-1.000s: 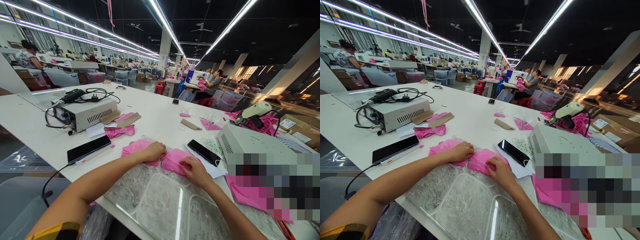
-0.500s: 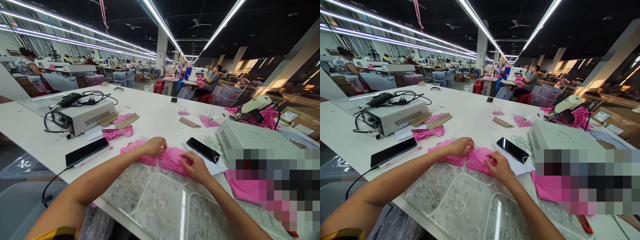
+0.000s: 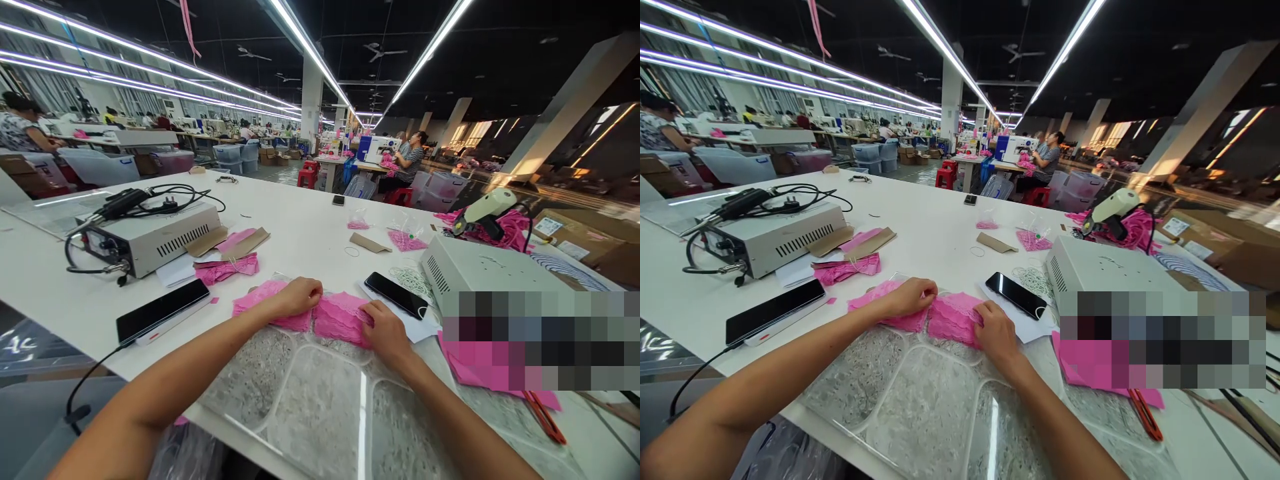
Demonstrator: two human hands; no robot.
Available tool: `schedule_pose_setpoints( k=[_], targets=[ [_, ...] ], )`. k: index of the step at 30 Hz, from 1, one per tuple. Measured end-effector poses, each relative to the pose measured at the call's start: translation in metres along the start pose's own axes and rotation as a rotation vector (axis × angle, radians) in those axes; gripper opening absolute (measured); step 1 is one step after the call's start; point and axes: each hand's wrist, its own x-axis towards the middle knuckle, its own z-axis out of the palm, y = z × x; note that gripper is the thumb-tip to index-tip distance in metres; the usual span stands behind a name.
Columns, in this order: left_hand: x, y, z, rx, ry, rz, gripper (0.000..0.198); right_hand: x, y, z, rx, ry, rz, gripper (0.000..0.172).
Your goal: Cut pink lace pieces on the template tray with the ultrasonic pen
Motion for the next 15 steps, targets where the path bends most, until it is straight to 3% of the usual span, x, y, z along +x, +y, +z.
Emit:
schedule_pose_setpoints(
  k=[7,15],
  targets=[
    [-0.007,0.019,0.005,0.089,-0.002,0.009,0.027,-0.008,0.011,0.001,0.085,0.026,-0.036,0.034],
    [0.002,0.049,0.023,0.268,0.079,-0.045,0.031,-0.005,0.01,-0.003,0.176,0.056,-0.046,0.028]
  ],
)
